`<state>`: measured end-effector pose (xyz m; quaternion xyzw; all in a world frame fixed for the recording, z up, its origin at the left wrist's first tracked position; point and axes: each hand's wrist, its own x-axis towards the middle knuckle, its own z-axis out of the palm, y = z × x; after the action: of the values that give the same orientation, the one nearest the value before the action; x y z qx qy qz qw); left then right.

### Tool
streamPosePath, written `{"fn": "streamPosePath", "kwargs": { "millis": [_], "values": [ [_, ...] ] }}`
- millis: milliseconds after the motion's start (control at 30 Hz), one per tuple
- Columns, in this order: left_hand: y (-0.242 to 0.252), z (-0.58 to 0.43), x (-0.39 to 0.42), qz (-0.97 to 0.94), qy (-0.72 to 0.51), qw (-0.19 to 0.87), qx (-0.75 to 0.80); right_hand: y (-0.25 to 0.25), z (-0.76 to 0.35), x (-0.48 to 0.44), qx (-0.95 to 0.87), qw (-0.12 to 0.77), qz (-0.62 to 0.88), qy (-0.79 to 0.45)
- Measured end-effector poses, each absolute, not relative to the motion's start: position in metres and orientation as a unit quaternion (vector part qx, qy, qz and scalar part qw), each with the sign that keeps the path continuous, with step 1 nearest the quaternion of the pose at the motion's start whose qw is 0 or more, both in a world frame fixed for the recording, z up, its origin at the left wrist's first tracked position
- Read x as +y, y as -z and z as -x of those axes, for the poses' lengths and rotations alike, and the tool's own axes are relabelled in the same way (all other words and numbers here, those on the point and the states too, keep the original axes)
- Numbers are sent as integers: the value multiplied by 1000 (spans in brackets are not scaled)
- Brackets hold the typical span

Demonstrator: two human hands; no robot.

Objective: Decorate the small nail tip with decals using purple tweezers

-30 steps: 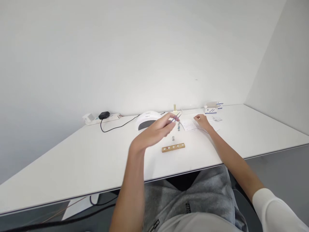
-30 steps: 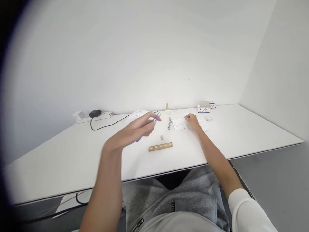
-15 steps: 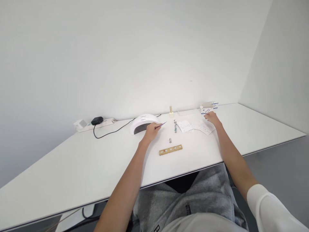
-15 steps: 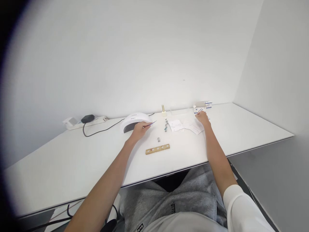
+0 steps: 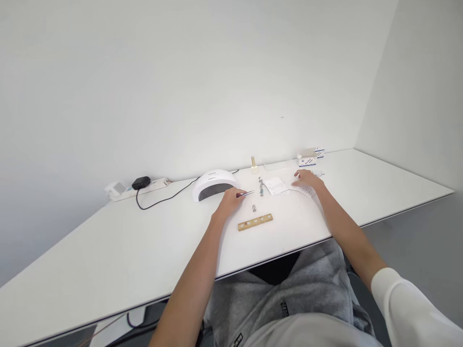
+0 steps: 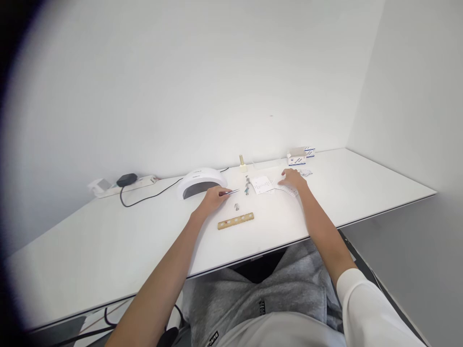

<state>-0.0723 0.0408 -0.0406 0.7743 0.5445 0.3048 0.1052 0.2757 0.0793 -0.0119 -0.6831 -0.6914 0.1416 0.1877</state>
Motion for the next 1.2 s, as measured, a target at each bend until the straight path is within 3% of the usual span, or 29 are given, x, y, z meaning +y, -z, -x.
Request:
{"fn": "streamPosePath", "kwargs": {
  "millis": [300,500,833,1000,1200],
  "values": [
    [47,73,44,-767,-306,100,554,15,-278,80,-675,158,705,-151],
    [44,70,44,-765,-300,94,562,14,-276,81,-657,185,719,-133],
    [41,71,40,-765,-308,92,558,5,-266,69,-658,88,729,-168],
    [33,68,37,-760,-321,88,558,8,-269,75,-661,175,714,-152],
    [23,61,34,-753,-352,73,551,-1,-259,79,-619,356,698,-51]
  ]
}}
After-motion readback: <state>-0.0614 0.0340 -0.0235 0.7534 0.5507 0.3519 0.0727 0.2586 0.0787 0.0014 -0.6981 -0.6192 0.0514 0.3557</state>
